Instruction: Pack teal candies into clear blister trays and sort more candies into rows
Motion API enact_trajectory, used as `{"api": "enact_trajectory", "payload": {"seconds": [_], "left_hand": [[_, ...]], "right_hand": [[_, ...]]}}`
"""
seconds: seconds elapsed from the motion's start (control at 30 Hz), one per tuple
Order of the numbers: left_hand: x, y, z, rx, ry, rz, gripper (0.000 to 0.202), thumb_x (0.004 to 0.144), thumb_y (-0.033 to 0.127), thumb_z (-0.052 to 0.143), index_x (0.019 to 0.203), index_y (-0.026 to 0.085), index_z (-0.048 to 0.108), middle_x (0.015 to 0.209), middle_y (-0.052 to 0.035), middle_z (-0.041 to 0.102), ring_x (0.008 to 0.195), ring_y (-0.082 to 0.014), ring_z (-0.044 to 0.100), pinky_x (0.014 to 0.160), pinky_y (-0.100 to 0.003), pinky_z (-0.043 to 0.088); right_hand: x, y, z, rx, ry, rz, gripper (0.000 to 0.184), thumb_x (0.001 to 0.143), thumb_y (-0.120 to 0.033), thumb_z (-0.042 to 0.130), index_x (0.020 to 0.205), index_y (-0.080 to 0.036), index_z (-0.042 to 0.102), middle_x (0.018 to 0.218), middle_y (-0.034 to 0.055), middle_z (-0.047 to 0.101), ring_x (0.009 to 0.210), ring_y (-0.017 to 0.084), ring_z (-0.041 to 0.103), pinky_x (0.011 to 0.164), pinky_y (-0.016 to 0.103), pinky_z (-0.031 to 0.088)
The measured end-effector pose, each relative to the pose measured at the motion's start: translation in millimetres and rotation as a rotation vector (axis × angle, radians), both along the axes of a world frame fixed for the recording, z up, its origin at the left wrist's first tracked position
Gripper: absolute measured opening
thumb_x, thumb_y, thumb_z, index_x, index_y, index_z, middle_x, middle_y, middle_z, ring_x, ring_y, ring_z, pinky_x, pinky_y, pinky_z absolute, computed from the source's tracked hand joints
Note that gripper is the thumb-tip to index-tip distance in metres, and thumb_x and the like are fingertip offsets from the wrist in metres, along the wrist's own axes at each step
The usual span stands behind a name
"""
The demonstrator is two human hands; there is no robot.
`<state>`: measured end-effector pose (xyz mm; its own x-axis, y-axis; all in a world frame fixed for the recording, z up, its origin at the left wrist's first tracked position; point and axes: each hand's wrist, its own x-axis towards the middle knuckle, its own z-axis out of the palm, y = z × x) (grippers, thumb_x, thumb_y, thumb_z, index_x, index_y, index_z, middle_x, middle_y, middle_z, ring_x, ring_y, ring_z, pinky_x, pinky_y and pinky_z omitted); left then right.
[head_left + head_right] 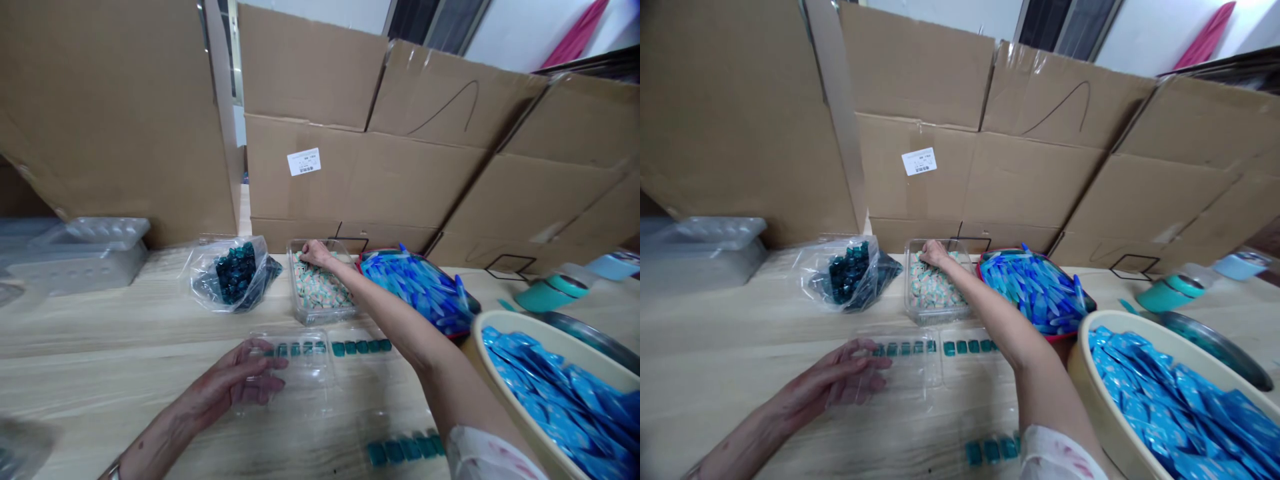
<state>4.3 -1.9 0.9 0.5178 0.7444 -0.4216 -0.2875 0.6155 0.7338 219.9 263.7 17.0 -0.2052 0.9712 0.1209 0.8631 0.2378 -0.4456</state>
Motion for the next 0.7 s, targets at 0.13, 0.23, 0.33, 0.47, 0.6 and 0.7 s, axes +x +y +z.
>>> {"api": "enact_trajectory", "payload": {"seconds": [0.13, 0.23, 0.33, 0.47, 0.6, 0.7], "left_hand": [[0.4, -0.1, -0.3, -0.004, 0.006, 0.003, 0.034, 0.078, 0.03, 0.061, 0.108, 0.023, 0.046, 0.118, -0.0115, 0.059, 0.093, -0.0244, 0.063, 0.075, -0.034, 0.044], [0.6, 0.1, 0.6, -0.007, 0.0, 0.004, 0.035, 0.077, 0.03, 0.061, 0.108, 0.023, 0.046, 0.118, -0.0119, 0.059, 0.093, -0.0246, 0.063, 0.075, -0.034, 0.044], [1.4, 0.2, 5.2, -0.013, -0.003, -0.003, 0.035, 0.076, 0.03, 0.063, 0.106, 0.021, 0.048, 0.117, -0.0124, 0.059, 0.093, -0.0246, 0.063, 0.076, -0.035, 0.043], [2.9, 0.0, 11.5, -0.016, 0.016, 0.002, 0.035, 0.074, 0.031, 0.064, 0.105, 0.021, 0.051, 0.115, -0.0113, 0.061, 0.091, -0.0238, 0.063, 0.075, -0.034, 0.044], [1.9, 0.3, 8.2, -0.006, 0.013, 0.005, 0.033, 0.075, 0.031, 0.064, 0.105, 0.023, 0.051, 0.115, -0.0098, 0.061, 0.092, -0.0235, 0.063, 0.075, -0.034, 0.043], [-0.1, 0.7, 2.3, 0.008, 0.008, 0.01, 0.033, 0.075, 0.031, 0.063, 0.105, 0.024, 0.051, 0.116, -0.0102, 0.06, 0.092, -0.024, 0.063, 0.076, -0.035, 0.044]], "right_hand": [[-0.6, 1.2, -8.5, 0.065, -0.033, -0.035, 0.016, 0.064, -0.019, 0.063, 0.08, -0.017, 0.067, 0.081, 0.0044, 0.067, 0.078, 0.016, 0.06, 0.066, 0.021, 0.041], [-0.6, -3.8, -10.0, 0.105, -0.036, -0.016, 0.019, 0.066, -0.018, 0.061, 0.085, -0.02, 0.065, 0.086, 0.0033, 0.066, 0.081, 0.016, 0.058, 0.071, 0.023, 0.041], [-1.2, -9.8, -8.6, 0.133, -0.03, 0.031, 0.019, 0.067, -0.016, 0.059, 0.085, -0.02, 0.064, 0.088, 0.0029, 0.065, 0.084, 0.016, 0.056, 0.074, 0.023, 0.04], [-2.9, -14.3, -6.7, 0.146, 0.007, 0.065, 0.014, 0.067, -0.013, 0.058, 0.079, -0.019, 0.063, 0.085, 0.0032, 0.064, 0.083, 0.016, 0.055, 0.074, 0.024, 0.04], [-2.3, -14.2, -3.6, 0.116, 0.084, 0.057, 0.01, 0.066, -0.011, 0.059, 0.073, -0.017, 0.063, 0.074, 0.0015, 0.063, 0.074, 0.014, 0.055, 0.07, 0.023, 0.041], [0.8, -12.4, 2.2, 0.076, 0.17, 0.058, 0.011, 0.07, -0.014, 0.06, 0.08, -0.016, 0.063, 0.074, 0.0005, 0.063, 0.069, 0.011, 0.055, 0.066, 0.021, 0.043]]}}
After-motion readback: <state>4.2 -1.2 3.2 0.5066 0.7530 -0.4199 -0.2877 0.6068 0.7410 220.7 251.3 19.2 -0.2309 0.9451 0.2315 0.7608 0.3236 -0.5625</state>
